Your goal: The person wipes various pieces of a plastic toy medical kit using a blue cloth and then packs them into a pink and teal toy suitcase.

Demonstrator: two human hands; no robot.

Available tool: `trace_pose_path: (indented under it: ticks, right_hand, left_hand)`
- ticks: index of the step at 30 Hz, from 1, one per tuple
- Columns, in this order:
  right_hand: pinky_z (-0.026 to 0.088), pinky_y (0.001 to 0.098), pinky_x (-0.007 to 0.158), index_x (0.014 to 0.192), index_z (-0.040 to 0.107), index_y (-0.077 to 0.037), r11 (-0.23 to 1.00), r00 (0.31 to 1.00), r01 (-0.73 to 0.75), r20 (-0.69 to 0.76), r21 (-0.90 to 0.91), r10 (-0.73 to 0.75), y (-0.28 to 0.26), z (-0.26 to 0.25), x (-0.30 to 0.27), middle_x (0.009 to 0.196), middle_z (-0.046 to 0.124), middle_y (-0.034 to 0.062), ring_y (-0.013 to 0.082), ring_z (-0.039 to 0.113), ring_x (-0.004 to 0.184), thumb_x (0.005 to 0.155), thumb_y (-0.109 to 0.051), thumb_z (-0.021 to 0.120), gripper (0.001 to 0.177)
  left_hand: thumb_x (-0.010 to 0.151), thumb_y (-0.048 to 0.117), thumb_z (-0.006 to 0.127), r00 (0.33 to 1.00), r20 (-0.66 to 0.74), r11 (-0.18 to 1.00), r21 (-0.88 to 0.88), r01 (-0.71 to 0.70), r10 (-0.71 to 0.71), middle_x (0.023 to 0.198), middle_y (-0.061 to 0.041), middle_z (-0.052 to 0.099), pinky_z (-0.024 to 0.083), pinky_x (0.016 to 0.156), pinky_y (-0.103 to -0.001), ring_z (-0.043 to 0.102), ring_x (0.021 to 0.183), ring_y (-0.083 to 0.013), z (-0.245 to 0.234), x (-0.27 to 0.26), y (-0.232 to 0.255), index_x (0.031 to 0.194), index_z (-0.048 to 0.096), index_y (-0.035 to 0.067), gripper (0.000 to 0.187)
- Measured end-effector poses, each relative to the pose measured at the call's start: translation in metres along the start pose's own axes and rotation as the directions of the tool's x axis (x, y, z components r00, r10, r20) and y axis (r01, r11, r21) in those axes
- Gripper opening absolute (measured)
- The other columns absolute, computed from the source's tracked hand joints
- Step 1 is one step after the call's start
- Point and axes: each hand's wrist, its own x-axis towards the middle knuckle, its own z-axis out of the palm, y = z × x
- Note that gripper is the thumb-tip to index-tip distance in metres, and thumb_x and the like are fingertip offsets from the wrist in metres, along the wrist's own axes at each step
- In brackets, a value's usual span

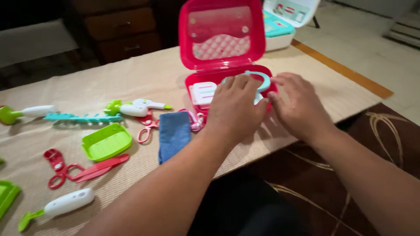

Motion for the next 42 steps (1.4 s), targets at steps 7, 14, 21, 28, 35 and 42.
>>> trace_pose_path:
  ticks: [7,14,21,28,35,42]
  right_hand:
    - [0.043,0.0455,0.114,0.127,0.066,-0.005,0.953,0.935,-0.295,-0.226,-0.066,0.274,0.042,-0.041,-0.081,0.133,0.063,0.0181,0.0356,0.057,0.129,0.103,-0.024,0.061,0.031]
    - [0.048,0.0453,0.098,0.125,0.067,-0.006,0.782,0.78,-0.617,-0.203,-0.087,0.592,0.093,-0.05,-0.171,0.125,0.063,0.0209,0.0364,0.061,0.115,0.097,-0.026,0.066,0.034]
    - [0.044,0.049,0.107,0.127,0.067,-0.004,0.623,0.665,-0.745,-0.194,-0.236,0.721,0.149,-0.052,-0.231,0.134,0.06,0.0276,0.0434,0.055,0.126,0.092,-0.028,0.07,0.043]
    - [0.046,0.0546,0.1,0.132,0.067,-0.005,0.327,0.353,-0.926,-0.121,-0.19,0.928,0.192,-0.048,-0.265,0.131,0.063,0.0296,0.0464,0.058,0.118,0.09,-0.031,0.071,0.05]
    - [0.052,0.0394,0.088,0.139,0.061,0.003,-0.254,-0.265,-0.915,0.008,0.313,0.964,0.248,0.003,-0.344,0.135,0.065,0.0221,0.0326,0.065,0.118,0.096,-0.03,0.069,0.055]
    - [0.054,0.035,0.087,0.138,0.061,-0.007,-0.32,-0.326,-0.765,0.092,0.559,0.941,0.291,0.03,-0.393,0.132,0.064,0.0126,0.0254,0.064,0.118,0.095,-0.019,0.058,0.044]
  left_hand:
    - [0.087,0.02,0.068,0.97,-0.003,0.932,-0.276,-0.233,0.242,0.112,-0.01,0.066,0.052,0.096,-0.044,0.062,0.11,-0.033,0.054,0.003,0.052,0.114,0.068,0.008,0.029]
    - [0.082,0.017,0.066,0.927,0.165,0.914,-0.295,-0.28,0.338,0.128,-0.014,0.062,0.044,0.108,-0.048,0.056,0.127,-0.0334,0.115,0.003,0.089,0.116,0.067,0.006,0.036]
    - [0.088,0.015,0.052,0.909,0.354,0.974,-0.018,-0.226,0.218,0.152,-0.021,0.043,0.027,0.12,-0.053,0.035,0.147,-0.0377,0.164,0.014,0.104,0.137,0.053,0.005,0.05]
    - [0.09,0.014,0.049,0.831,0.54,0.989,-0.014,-0.15,0.134,0.156,-0.021,0.036,0.024,0.12,-0.052,0.031,0.147,-0.0378,0.168,0.012,0.096,0.15,0.04,0.005,0.061]
    - [0.086,0.015,0.053,0.793,0.598,0.988,0.006,-0.156,0.122,0.158,-0.02,0.033,0.022,0.121,-0.05,0.029,0.148,-0.0369,0.159,0.016,0.099,0.151,0.036,0.006,0.068]
    - [0.082,0.018,0.059,0.795,0.594,0.99,-0.019,-0.139,0.123,0.155,-0.021,0.032,0.021,0.12,-0.051,0.028,0.147,-0.038,0.154,0.017,0.101,0.148,0.036,0.006,0.071]
